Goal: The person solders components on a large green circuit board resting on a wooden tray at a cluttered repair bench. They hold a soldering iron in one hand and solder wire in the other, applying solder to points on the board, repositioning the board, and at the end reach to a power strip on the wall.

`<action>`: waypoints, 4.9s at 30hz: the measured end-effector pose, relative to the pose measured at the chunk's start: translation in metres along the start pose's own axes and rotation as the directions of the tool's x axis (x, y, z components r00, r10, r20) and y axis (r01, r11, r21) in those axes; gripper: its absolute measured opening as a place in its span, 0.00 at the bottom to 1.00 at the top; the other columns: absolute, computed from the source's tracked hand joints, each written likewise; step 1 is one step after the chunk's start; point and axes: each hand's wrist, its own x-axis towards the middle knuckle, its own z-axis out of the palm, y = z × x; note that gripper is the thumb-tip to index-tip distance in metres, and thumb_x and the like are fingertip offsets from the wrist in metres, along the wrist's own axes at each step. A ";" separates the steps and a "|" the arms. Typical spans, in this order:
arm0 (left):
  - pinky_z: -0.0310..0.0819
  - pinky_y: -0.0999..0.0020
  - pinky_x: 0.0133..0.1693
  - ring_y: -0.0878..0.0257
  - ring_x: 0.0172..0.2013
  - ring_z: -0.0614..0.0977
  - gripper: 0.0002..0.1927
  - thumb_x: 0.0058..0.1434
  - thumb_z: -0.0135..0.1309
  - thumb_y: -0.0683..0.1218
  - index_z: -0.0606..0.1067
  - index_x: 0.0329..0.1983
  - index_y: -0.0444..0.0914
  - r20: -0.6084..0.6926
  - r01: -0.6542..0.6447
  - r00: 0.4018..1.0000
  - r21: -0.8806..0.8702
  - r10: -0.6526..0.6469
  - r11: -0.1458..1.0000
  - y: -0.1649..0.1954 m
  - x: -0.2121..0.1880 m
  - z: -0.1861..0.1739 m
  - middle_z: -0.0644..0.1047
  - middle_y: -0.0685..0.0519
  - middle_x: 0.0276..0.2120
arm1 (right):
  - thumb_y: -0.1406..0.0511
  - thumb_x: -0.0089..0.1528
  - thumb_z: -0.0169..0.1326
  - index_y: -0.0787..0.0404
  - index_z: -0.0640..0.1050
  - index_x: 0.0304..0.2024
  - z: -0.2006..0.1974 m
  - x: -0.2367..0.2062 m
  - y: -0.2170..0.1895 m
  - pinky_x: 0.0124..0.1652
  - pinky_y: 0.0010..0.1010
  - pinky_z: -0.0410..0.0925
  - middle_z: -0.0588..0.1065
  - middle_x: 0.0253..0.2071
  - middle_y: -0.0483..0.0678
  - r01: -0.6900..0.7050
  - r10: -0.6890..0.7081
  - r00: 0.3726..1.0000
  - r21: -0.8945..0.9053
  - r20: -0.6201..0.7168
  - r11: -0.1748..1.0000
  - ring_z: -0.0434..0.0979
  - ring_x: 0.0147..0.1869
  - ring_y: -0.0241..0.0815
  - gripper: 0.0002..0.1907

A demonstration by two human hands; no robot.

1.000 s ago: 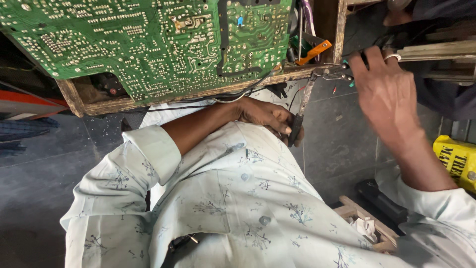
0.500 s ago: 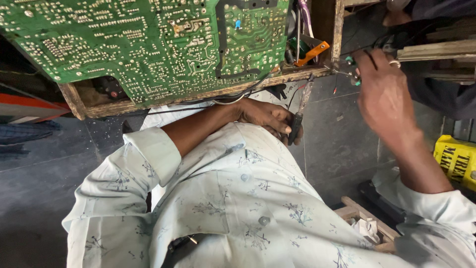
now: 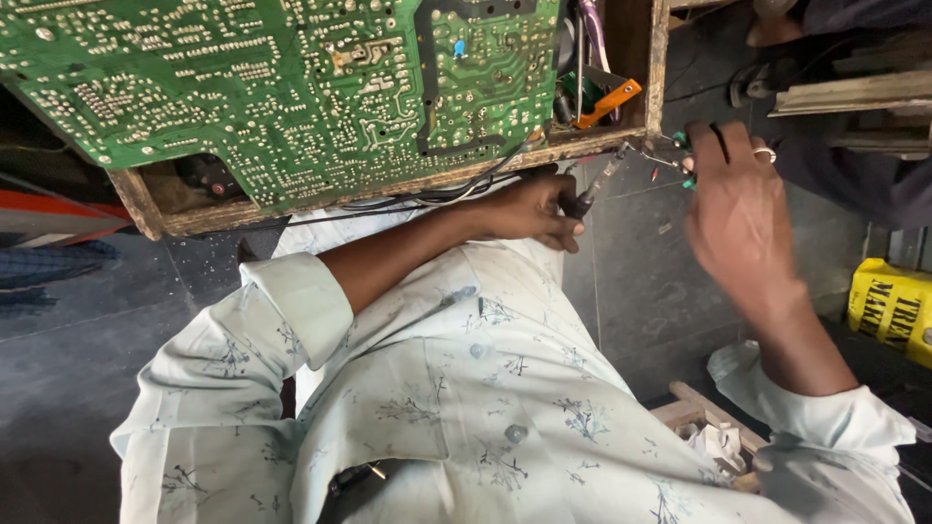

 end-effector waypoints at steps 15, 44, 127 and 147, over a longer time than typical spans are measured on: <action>0.86 0.63 0.48 0.53 0.46 0.87 0.16 0.66 0.57 0.45 0.66 0.49 0.31 -0.081 -0.028 0.996 -0.012 0.027 1.000 -0.004 0.003 -0.002 0.75 0.44 0.46 | 0.79 0.54 0.54 0.71 0.71 0.62 -0.006 -0.002 -0.002 0.51 0.50 0.69 0.70 0.54 0.64 -0.048 0.048 0.999 -0.019 -0.004 0.999 0.73 0.53 0.66 0.31; 0.83 0.64 0.47 0.53 0.47 0.88 0.17 0.66 0.57 0.46 0.66 0.48 0.31 -0.143 -0.013 0.990 0.035 0.018 0.999 -0.002 0.004 -0.004 0.75 0.45 0.46 | 0.78 0.58 0.54 0.70 0.73 0.60 -0.009 0.003 0.005 0.54 0.51 0.70 0.70 0.55 0.64 0.019 -0.024 0.998 -0.086 -0.052 0.996 0.73 0.57 0.67 0.25; 0.87 0.69 0.30 0.59 0.33 0.89 0.33 0.58 0.65 0.58 0.68 0.51 0.28 -0.303 0.031 0.951 0.267 0.053 0.963 0.019 -0.003 0.005 0.79 0.46 0.34 | 0.81 0.58 0.55 0.75 0.60 0.74 -0.022 -0.014 -0.007 0.51 0.51 0.71 0.60 0.65 0.67 -0.153 0.143 0.986 -0.135 -0.083 0.979 0.71 0.62 0.70 0.41; 0.87 0.68 0.31 0.58 0.34 0.89 0.28 0.58 0.65 0.53 0.70 0.51 0.29 -0.299 0.034 0.954 0.220 0.034 0.975 0.021 -0.001 0.008 0.79 0.47 0.35 | 0.65 0.63 0.63 0.64 0.79 0.49 -0.028 -0.003 0.024 0.38 0.48 0.73 0.79 0.43 0.57 -0.022 0.033 0.995 -0.122 0.093 0.992 0.80 0.41 0.61 0.14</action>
